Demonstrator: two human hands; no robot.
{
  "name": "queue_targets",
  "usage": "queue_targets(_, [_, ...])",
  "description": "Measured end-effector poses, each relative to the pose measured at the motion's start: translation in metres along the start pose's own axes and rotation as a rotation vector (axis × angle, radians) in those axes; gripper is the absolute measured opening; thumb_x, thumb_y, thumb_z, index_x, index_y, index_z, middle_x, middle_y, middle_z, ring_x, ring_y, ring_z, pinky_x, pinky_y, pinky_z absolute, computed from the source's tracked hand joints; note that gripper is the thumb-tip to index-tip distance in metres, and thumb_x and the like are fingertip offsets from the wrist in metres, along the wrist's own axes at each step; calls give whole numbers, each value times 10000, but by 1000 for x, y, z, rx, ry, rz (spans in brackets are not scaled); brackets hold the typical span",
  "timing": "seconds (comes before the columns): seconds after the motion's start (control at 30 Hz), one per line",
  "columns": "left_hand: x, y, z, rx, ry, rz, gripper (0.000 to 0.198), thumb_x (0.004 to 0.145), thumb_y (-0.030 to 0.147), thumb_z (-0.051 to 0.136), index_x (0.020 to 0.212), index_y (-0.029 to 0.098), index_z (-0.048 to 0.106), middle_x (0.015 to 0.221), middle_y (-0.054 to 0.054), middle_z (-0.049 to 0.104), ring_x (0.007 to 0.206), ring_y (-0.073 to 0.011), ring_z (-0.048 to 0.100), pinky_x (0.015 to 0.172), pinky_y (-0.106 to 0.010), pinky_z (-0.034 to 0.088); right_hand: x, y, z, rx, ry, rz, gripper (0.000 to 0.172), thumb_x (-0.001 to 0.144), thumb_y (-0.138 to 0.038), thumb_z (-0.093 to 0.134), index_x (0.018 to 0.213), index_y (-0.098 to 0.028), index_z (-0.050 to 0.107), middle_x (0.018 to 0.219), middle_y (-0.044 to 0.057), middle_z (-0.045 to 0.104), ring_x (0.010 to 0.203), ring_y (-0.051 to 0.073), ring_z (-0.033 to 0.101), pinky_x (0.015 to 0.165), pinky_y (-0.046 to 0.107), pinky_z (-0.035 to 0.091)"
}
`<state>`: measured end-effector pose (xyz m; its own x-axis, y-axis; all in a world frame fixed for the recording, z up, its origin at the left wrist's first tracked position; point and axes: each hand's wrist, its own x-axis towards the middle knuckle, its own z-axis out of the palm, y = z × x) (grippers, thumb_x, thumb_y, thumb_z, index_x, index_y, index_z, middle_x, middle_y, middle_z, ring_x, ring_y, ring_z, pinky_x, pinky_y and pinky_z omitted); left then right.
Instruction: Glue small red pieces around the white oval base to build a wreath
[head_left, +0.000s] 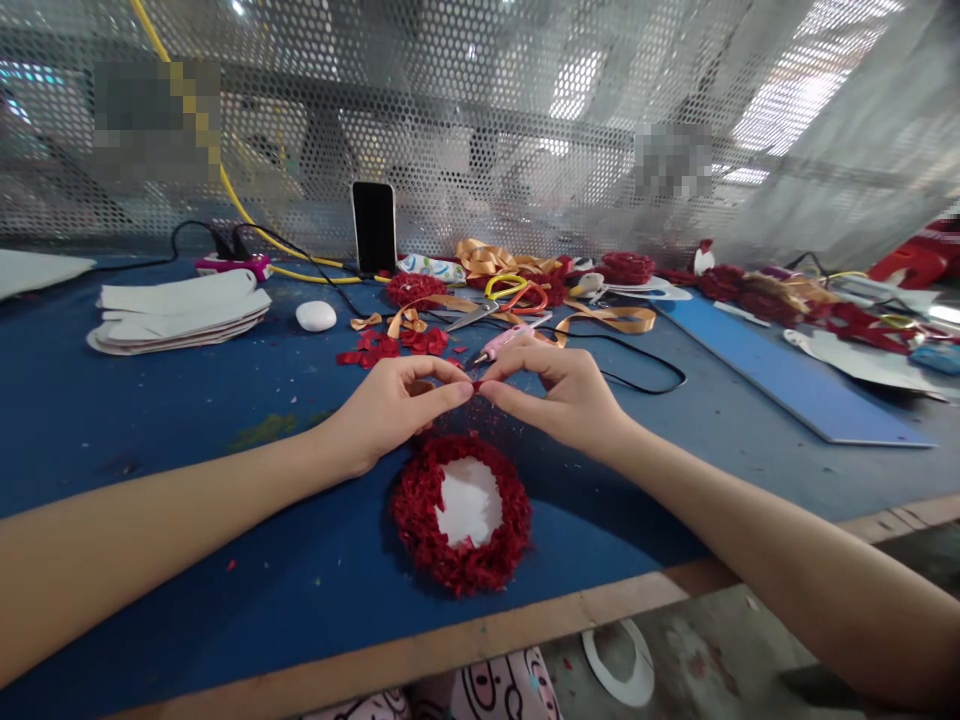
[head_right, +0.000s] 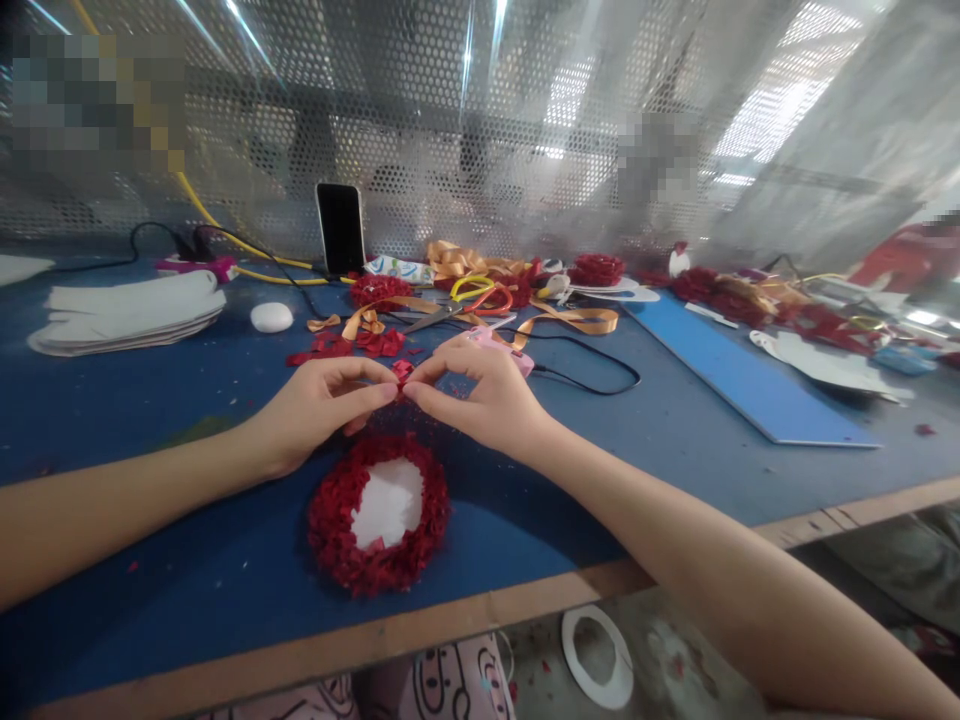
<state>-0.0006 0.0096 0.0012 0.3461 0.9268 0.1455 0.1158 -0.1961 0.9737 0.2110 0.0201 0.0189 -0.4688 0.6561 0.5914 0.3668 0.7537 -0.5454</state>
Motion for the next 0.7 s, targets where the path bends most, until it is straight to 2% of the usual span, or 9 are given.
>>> queue_targets(0.37, [1, -2, -1, -8, 1, -23, 294, 761, 416, 745, 865, 141, 728, 633, 14, 607, 507, -77, 423, 506, -220, 370, 0, -1, 0, -24, -37, 50, 139, 886, -310, 658, 833, -208, 737, 822, 36, 745, 804, 176, 655, 793, 333, 529])
queue_targets(0.6, [1, -1, -2, 33, -36, -33, 268, 801, 418, 690, 817, 151, 685, 591, 42, 534, 500, -75, 419, 499, -214, 343, -1, -2, 0, 34, -64, 82, 135, 868, -322, 687, 905, -208, 748, 882, 39, 758, 856, 177, 673, 828, 325, 533])
queue_targets(0.7, [2, -1, -3, 57, -68, -35, 264, 834, 420, 661, 832, 156, 671, 571, 55, 503, 495, -75, 417, 507, -212, 353, -1, -4, 1, 36, -67, 73, 111, 840, -303, 711, 874, -204, 746, 856, 35, 756, 824, 174, 672, 820, 325, 535])
